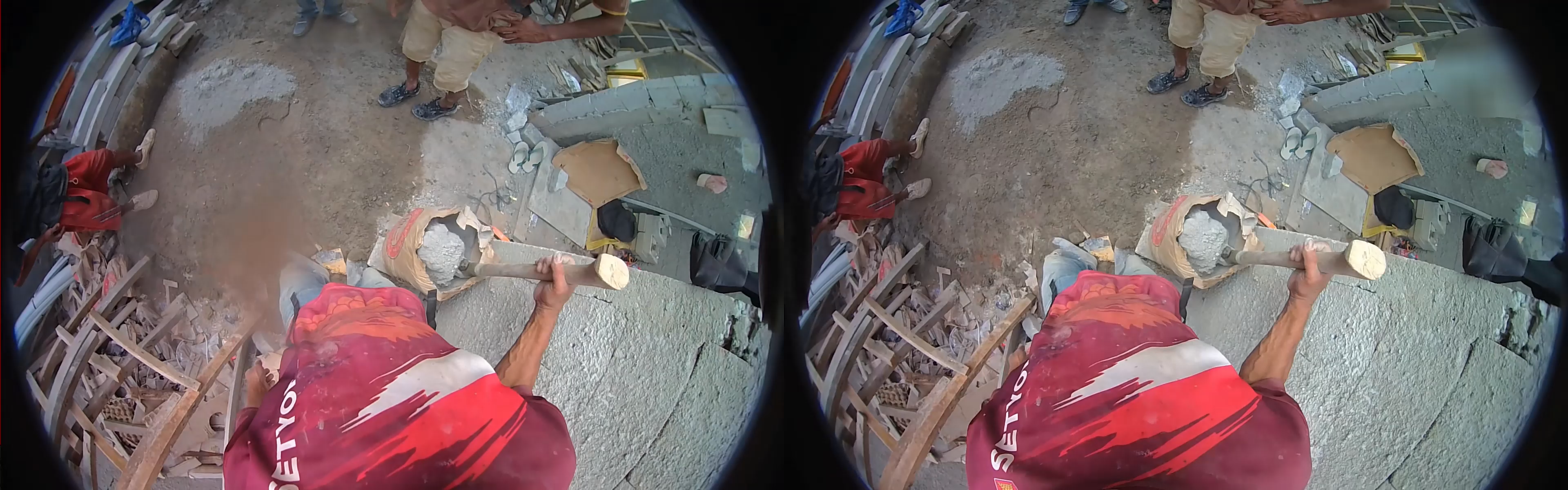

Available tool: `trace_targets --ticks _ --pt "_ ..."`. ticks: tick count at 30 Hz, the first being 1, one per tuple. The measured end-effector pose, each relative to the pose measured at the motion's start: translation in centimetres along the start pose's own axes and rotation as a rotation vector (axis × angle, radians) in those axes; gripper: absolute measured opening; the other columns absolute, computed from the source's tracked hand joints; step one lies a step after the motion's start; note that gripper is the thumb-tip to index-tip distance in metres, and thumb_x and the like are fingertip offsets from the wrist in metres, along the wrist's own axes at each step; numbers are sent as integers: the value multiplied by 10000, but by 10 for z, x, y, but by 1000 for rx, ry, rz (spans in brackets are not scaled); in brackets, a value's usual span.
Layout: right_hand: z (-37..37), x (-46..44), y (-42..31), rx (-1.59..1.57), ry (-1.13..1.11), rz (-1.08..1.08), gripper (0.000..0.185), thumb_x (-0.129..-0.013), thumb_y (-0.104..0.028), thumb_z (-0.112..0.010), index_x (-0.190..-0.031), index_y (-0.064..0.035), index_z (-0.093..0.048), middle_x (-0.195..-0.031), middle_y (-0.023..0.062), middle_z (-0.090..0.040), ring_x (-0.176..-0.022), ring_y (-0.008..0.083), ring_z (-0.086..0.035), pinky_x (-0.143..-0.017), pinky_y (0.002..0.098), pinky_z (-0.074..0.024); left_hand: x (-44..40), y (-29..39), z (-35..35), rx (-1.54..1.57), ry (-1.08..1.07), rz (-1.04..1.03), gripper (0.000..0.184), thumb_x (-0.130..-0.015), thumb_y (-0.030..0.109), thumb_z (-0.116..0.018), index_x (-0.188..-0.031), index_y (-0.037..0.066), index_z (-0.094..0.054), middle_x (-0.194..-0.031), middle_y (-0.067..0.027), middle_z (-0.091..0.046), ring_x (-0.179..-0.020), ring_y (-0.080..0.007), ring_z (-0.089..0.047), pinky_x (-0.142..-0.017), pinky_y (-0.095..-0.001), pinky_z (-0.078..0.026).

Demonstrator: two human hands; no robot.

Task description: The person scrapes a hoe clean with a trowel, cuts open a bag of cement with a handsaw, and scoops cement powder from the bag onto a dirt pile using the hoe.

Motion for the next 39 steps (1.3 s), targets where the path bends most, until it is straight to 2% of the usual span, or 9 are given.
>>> trace_targets --ticks 3,7,11,19,25,27,31,33,39 --pt "-9 -5 -25 -44 -22 37 113 -791 -59 -567 -759 -36 -460 -621 53 -459 -546 158 -448 -556 304 -393 -19 -6 -6 33 -55 46 264 -844 317 -512 -966 82 -521 -666 -52 -495 -463 -177 -455 -402 -315 -338" --pt "-33 -9 -56 20 -64 90 141 -806 -74 -568 -741 -62 -444 -607 38 -419 -531 144 -411 -539 297 -376 -5 70 -25 -144 -177 -292 241 -833 288 -540 -911 60 -544 -728 -57 -529 -568 -185 -519 -489 -323 -399" --pt "-69 -10 -86 120 49 100 217 -841 -150 -586 -699 -79 -439 -581 20 -408 -517 111 -391 -507 261 -355 -106 115 -20 -361 -49 -1006 265 -825 285 -527 -887 45 -622 -652 -41 -554 -505 -132 -520 -451 -263 -395" --pt "-174 -39 -90 160 186 102 269 -790 -218 -673 -700 -75 -463 -541 7 -421 -447 98 -396 -421 251 -335 -50 250 56 -196 228 -916 366 -795 325 -534 -870 -22 -624 -781 -186 -633 -693 -321 -602 -663 -397 -455" --pt "-304 -89 -17 135 107 -32 231 -792 -196 -665 -764 -73 -471 -554 -1 -422 -448 90 -399 -417 236 -336 -138 259 56 -174 233 -960 229 -808 228 -548 -852 25 -647 -624 -26 -554 -489 -105 -487 -443 -281 -406" --pt "-349 -121 32 79 -13 -138 212 -796 -182 -658 -785 -66 -481 -565 -6 -421 -456 84 -403 -424 232 -340 -94 288 52 -174 82 -592 319 -806 300 -525 -954 37 -629 -865 -149 -640 -765 -254 -615 -709 -381 -461" --pt "-483 -165 111 101 -205 -167 193 -763 -134 -676 -764 -49 -502 -592 5 -462 -477 94 -429 -434 233 -344 -52 361 31 28 105 -460 334 -821 301 -531 -989 29 -627 -859 -125 -648 -798 -216 -615 -717 -344 -463" --pt "-551 -180 144 109 -327 -221 204 -742 -134 -696 -747 -56 -508 -606 4 -478 -495 99 -445 -455 241 -356 -39 400 21 110 209 -646 292 -842 269 -554 -979 19 -614 -666 -12 -565 -516 -95 -491 -463 -255 -404" --pt "-754 -196 204 376 -786 79 222 -708 -105 -722 -683 -78 -502 -616 -4 -482 -553 101 -439 -552 244 -377 91 629 -40 212 -87 -920 440 -866 288 -553 -1184 -13 -507 -923 -57 -592 -805 -106 -537 -705 -250 -448"
Point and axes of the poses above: each hand's wrist, its own x-axis away from the middle knuckle, its own z-axis out of the back of the hand, y = z × x, the point moved 3 cm from there along -x, towards the middle knuckle
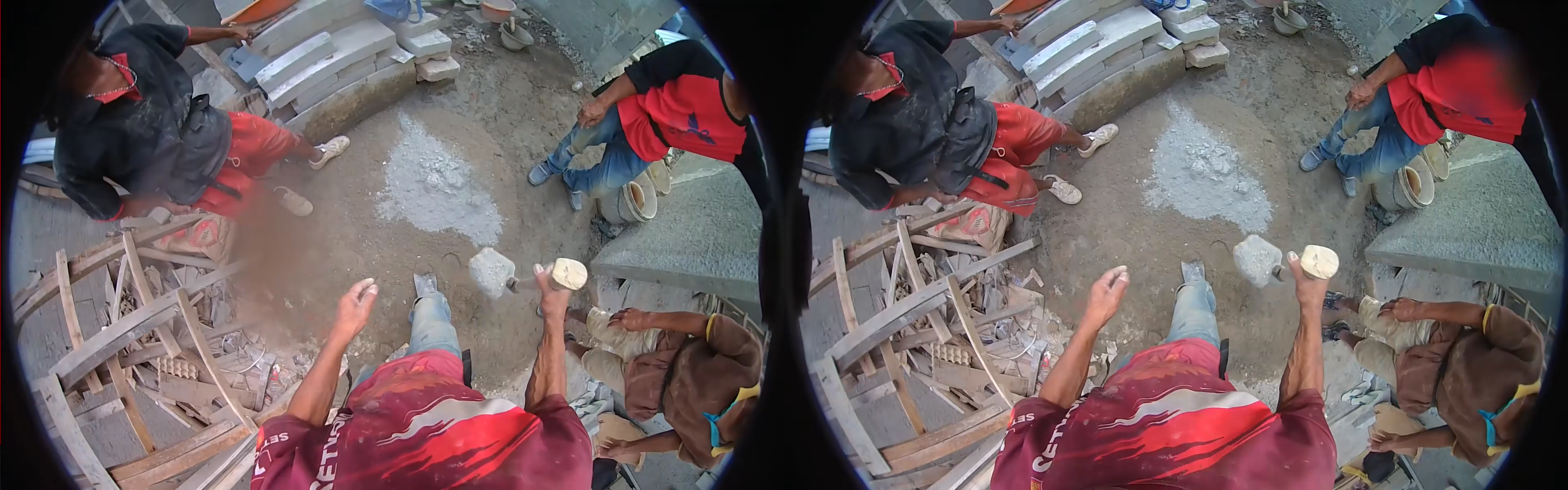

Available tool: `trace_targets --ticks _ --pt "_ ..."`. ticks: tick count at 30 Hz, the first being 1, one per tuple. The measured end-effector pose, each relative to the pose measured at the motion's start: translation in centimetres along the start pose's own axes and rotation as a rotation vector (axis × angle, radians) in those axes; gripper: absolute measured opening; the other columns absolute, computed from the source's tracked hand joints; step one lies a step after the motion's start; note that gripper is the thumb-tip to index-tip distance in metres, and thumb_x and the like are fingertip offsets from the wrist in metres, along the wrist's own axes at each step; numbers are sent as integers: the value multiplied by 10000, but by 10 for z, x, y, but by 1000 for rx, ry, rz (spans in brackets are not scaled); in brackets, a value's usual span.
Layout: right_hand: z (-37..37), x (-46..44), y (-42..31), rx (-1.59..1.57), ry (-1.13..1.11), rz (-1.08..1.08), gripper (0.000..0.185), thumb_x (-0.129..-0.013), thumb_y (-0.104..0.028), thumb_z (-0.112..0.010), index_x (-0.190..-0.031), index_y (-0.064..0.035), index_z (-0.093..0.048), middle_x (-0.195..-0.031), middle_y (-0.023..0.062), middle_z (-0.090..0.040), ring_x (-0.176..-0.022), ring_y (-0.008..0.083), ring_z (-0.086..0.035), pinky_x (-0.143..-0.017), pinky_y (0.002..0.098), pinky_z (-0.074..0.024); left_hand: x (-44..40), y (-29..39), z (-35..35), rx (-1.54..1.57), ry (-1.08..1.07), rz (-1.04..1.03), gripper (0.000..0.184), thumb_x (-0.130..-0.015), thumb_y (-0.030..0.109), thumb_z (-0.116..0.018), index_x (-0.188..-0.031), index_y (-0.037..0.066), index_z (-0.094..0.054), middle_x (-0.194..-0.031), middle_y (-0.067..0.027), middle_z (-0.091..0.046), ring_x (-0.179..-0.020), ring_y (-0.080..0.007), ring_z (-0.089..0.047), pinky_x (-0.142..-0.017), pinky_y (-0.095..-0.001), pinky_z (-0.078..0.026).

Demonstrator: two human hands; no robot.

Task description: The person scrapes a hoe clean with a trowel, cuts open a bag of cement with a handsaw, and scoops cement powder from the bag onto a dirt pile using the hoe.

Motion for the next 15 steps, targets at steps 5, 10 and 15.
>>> trace_targets --ticks 5,10,15 --pt "-122 -80 -23 131 -511 381 249 -658 -121 -744 -678 -55 -504 -652 43 -491 -592 152 -467 -580 282 -392 -61 162 -60 157 -231 -224 574 -864 380 -534 -1273 -4 -418 -1129 -120 -530 -965 -178 -527 -816 -300 -436" --pt "-236 -82 11 500 -835 785 161 -650 -104 -659 -697 -66 -511 -735 91 -528 -775 281 -529 -746 420 -386 -118 158 -87 -778 -317 -183 760 -767 465 -591 -1317 -1 -350 -1186 -246 -502 -1087 -350 -513 -889 -397 -420" --pt "-272 -51 74 720 -620 613 304 -692 -96 -602 -977 -41 -510 -1010 163 -531 -1003 314 -487 -849 425 -366 -148 6 -120 -655 -364 355 480 -721 219 -656 -1116 22 -468 -1043 -227 -586 -989 -362 -567 -828 -447 -454"
Point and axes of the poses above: each hand's wrist, its own x-axis away from the middle knuckle, its own z-axis out of the back of the hand, y = z × x, the point moved 3 cm from there along -x, towards the middle knuckle
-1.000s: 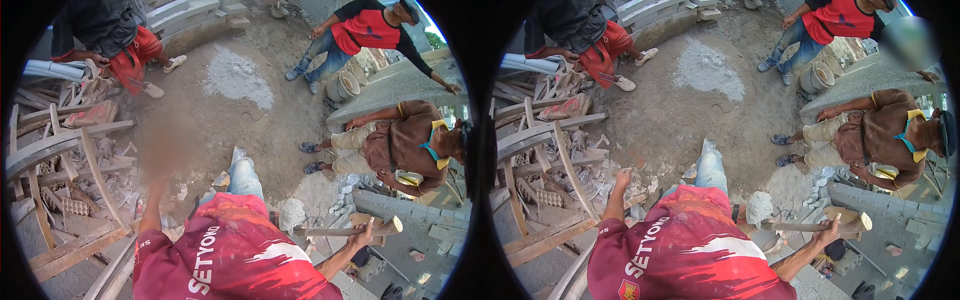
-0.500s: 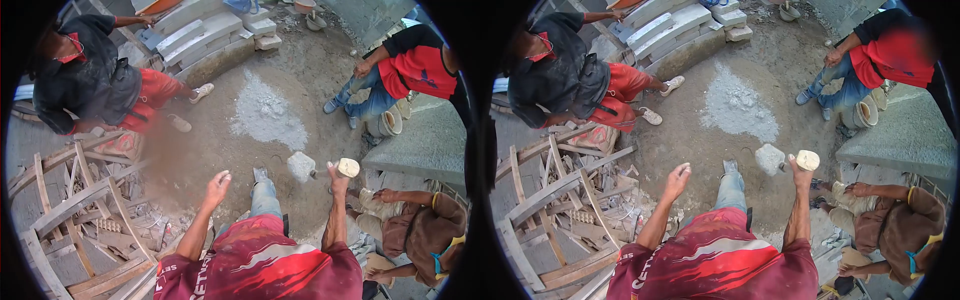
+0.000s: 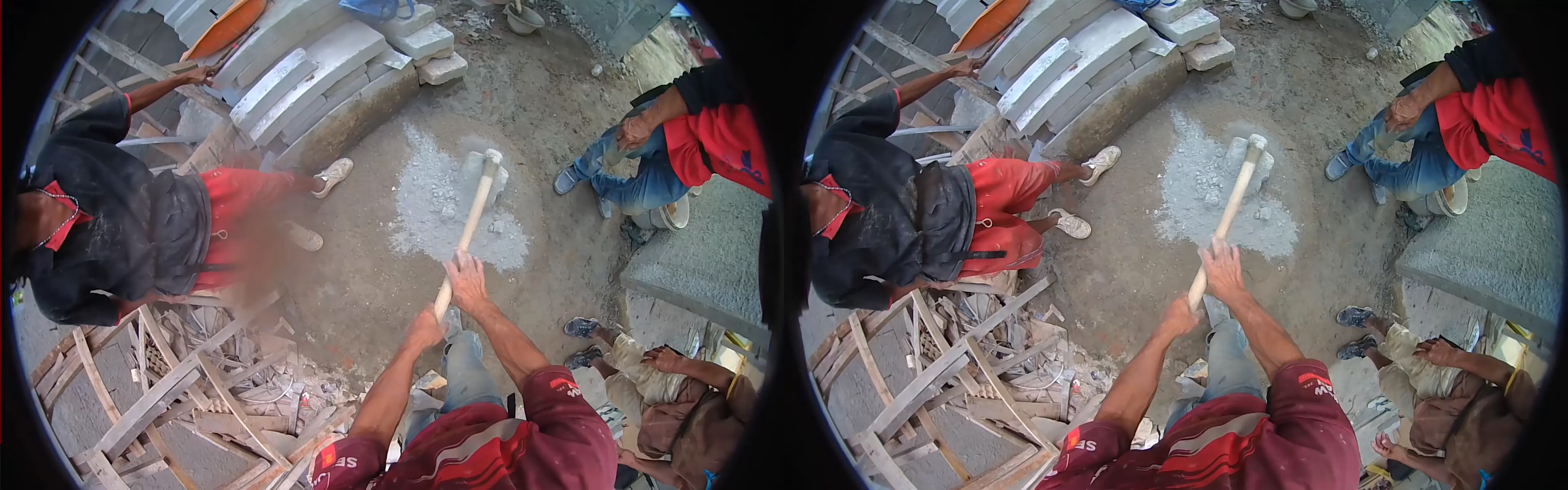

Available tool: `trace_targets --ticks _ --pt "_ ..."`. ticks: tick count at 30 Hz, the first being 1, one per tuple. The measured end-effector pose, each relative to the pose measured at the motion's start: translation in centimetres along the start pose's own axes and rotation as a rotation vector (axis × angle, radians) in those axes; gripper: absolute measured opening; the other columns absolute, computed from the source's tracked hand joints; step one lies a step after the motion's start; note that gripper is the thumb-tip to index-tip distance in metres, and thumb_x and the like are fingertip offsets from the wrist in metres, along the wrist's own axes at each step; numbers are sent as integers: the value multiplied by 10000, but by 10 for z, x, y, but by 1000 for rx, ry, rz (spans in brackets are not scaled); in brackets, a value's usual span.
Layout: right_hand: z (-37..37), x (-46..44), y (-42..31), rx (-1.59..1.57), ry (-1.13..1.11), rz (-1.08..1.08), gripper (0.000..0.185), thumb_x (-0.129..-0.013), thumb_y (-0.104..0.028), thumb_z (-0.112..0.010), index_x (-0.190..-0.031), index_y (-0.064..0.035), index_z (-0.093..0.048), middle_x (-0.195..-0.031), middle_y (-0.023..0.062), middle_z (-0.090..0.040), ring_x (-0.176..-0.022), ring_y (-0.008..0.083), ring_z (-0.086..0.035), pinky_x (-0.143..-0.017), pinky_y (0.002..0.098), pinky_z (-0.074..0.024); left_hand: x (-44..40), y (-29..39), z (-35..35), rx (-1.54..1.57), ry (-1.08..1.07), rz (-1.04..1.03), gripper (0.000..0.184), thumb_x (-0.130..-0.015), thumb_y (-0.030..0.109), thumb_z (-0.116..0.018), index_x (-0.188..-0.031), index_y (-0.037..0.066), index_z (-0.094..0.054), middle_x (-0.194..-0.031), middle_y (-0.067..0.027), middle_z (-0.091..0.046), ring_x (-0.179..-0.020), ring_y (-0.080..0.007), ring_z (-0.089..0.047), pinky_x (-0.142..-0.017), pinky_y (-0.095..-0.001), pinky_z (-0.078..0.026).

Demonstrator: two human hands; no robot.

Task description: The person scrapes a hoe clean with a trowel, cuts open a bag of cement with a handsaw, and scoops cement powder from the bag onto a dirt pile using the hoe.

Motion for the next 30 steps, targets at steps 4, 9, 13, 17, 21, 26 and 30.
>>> trace_targets --ticks 4,9,13,17,21,26,30 --pt "-67 23 76 -518 217 -897 476 -764 -146 -612 -1173 -16 -407 -1062 180 -520 -1017 282 -496 -856 429 -394 4 -15 -33 42 8 86 447 -726 206 -645 -1093 31 -460 -984 -228 -598 -949 -373 -578 -809 -452 -462" --pt "-105 -33 106 -1565 150 -1310 346 -778 -139 -646 -1035 4 -463 -827 109 -535 -730 193 -552 -618 413 -483 0 -33 -76 20 84 112 383 -728 204 -642 -1004 44 -430 -879 -209 -612 -863 -386 -594 -766 -469 -470" --pt "-125 -32 89 -1329 148 -1463 167 -759 -80 -630 -808 24 -508 -615 61 -489 -438 158 -481 -354 287 -400 -9 -67 -87 17 100 102 404 -716 196 -654 -1008 48 -417 -888 -208 -611 -869 -383 -591 -757 -471 -467" --pt "-108 -9 58 -1438 183 -1428 188 -756 -53 -619 -869 -13 -474 -646 54 -496 -471 151 -499 -391 285 -425 -6 -101 -103 -52 59 143 401 -705 175 -664 -1007 52 -432 -909 -207 -605 -905 -367 -583 -770 -457 -465" --pt "-90 -2 44 -1451 252 -1223 251 -760 -71 -627 -920 -49 -435 -684 59 -512 -487 148 -513 -428 276 -459 -20 -121 -122 4 85 268 406 -683 145 -676 -1014 46 -463 -925 -206 -605 -915 -364 -581 -778 -443 -469" --pt "-63 -16 36 -1444 282 -1144 269 -748 -62 -635 -919 -50 -428 -674 47 -503 -480 138 -504 -431 277 -455 -25 -117 -104 55 145 179 324 -673 145 -663 -953 34 -545 -925 -221 -606 -891 -369 -591 -759 -441 -478" --pt "-30 -6 8 -1564 339 -1082 270 -733 -71 -650 -891 -55 -432 -664 38 -500 -479 135 -499 -429 274 -450 8 -117 -93 -1 283 -96 336 -671 195 -662 -951 46 -549 -899 -204 -604 -887 -368 -577 -770 -441 -463"
Point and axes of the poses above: each hand's wrist, its own x-axis away from the middle knuckle, its own z-axis out of the back of the hand, y = z × x, the point moved 3 cm from there along -x, towards the middle knuckle
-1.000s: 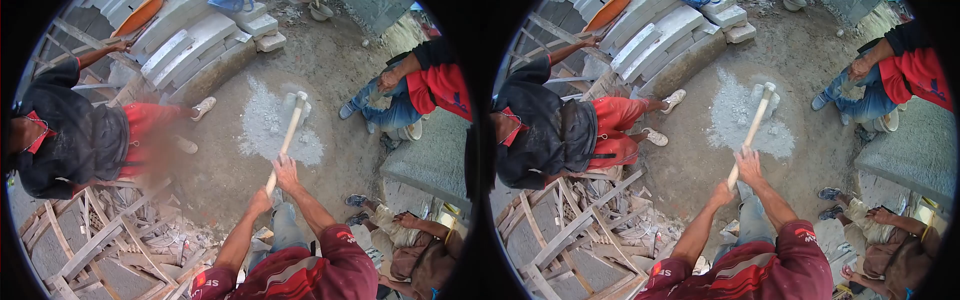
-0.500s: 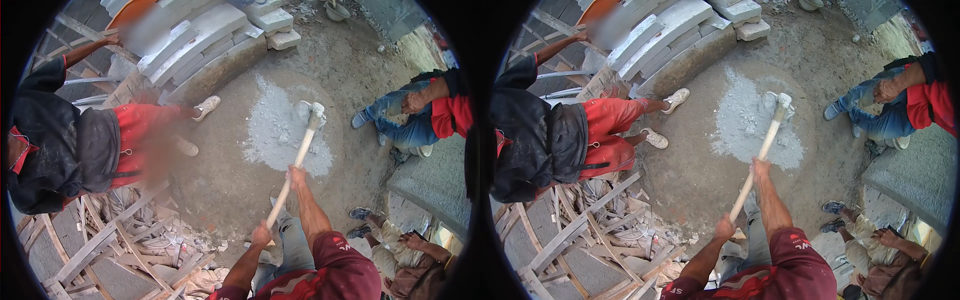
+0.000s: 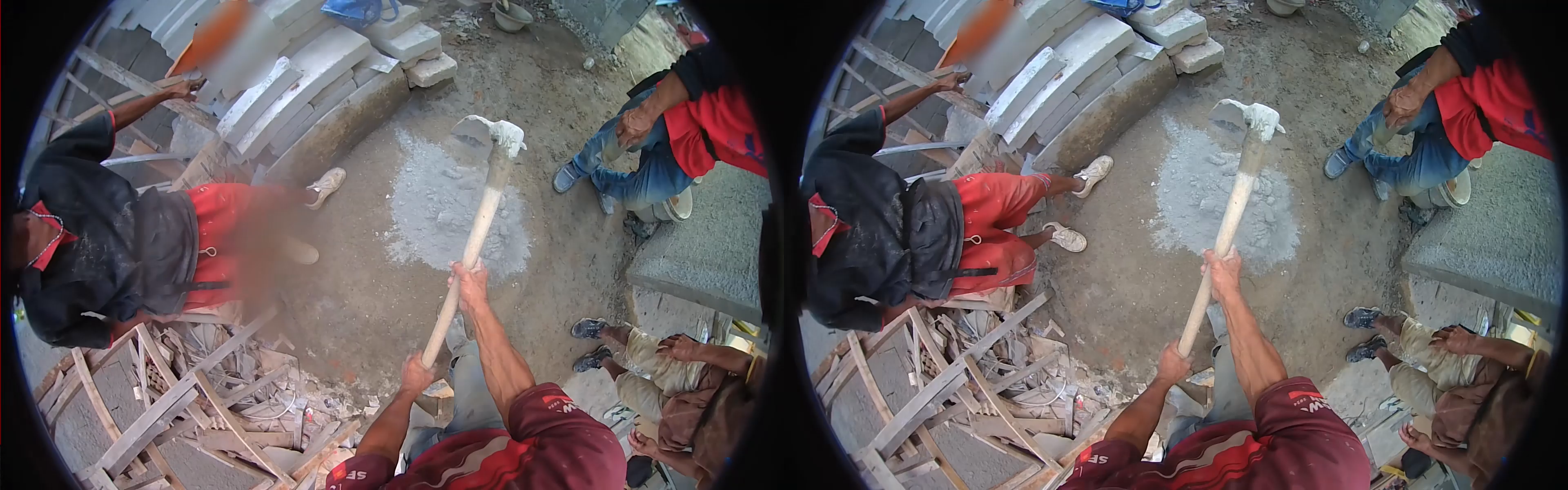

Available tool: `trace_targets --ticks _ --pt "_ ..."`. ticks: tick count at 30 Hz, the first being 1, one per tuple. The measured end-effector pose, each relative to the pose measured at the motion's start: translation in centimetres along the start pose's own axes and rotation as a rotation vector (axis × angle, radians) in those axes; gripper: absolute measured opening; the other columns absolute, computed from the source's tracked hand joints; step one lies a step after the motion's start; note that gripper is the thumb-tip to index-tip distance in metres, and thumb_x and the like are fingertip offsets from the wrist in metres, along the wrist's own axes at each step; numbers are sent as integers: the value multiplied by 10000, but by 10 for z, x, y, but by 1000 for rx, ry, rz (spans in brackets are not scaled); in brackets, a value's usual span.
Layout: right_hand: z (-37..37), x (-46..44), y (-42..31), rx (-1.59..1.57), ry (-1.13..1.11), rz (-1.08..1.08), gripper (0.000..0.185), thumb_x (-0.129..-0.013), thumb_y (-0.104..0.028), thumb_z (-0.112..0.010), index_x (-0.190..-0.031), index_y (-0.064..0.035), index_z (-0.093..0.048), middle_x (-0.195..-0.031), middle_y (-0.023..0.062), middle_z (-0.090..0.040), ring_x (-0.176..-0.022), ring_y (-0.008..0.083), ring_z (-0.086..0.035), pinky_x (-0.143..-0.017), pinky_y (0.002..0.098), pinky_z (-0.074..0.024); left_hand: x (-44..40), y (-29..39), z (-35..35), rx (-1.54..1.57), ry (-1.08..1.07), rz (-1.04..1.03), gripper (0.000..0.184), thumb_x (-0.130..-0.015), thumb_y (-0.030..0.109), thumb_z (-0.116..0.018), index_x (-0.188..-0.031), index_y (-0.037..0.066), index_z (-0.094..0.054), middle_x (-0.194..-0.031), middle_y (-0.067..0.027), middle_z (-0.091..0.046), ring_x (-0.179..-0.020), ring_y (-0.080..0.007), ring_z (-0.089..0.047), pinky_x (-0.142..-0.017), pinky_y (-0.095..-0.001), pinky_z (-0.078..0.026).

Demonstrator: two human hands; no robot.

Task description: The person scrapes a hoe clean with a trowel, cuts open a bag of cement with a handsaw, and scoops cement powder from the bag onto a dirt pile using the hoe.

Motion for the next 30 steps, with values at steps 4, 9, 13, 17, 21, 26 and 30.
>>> trace_targets --ticks 4,9,13,17,21,26,30 --pt "8 47 -9 -182 -122 -81 273 -735 -116 -668 -884 -39 -453 -634 50 -490 -474 152 -507 -429 289 -451 58 -8 29 -12 -11 -48 349 -669 222 -657 -950 46 -549 -891 -196 -599 -883 -368 -567 -776 -444 -454" --pt "57 125 40 -332 -138 -153 305 -753 -266 -670 -834 -100 -427 -615 56 -458 -503 203 -480 -466 356 -439 158 -46 63 -132 -39 -195 299 -677 230 -612 -913 54 -562 -852 -184 -612 -841 -366 -587 -734 -452 -467" --pt "109 217 100 -517 -149 -194 365 -750 -383 -664 -794 -117 -418 -629 51 -437 -563 212 -451 -541 375 -425 232 -98 85 -251 -25 -329 236 -684 170 -575 -887 49 -577 -797 -177 -622 -785 -361 -604 -689 -455 -474" --pt "173 306 168 -643 117 -212 440 -738 -487 -634 -771 -121 -392 -663 32 -396 -603 204 -402 -597 366 -391 287 -125 101 -450 -133 -562 188 -675 118 -546 -842 48 -595 -767 -176 -629 -759 -355 -614 -650 -454 -477" --pt "246 377 233 -802 356 -283 456 -770 -527 -572 -790 -120 -365 -676 22 -379 -597 183 -374 -620 355 -379 321 -126 93 -553 -315 -749 184 -672 135 -544 -820 39 -593 -766 -181 -623 -759 -354 -608 -639 -452 -467" --pt "314 477 285 -939 576 -267 423 -797 -505 -543 -784 -122 -365 -685 4 -382 -589 172 -376 -623 354 -390 347 -120 53 -669 -452 -935 173 -627 117 -576 -765 20 -617 -753 -184 -632 -744 -342 -623 -629 -425 -487" --pt "356 536 310 -1105 605 -156 318 -811 -395 -541 -719 -146 -366 -606 -24 -328 -565 151 -369 -633 336 -395 371 -111 20 -709 -556 -1059 198 -618 124 -589 -797 39 -597 -756 -162 -626 -752 -344 -611 -644 -435 -470"
Point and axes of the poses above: each hand's wrist, its own x-axis away from the middle knuckle, its own z-axis out of the back of the hand, y = z × x, the point moved 3 cm from there along -x, towards the middle knuckle
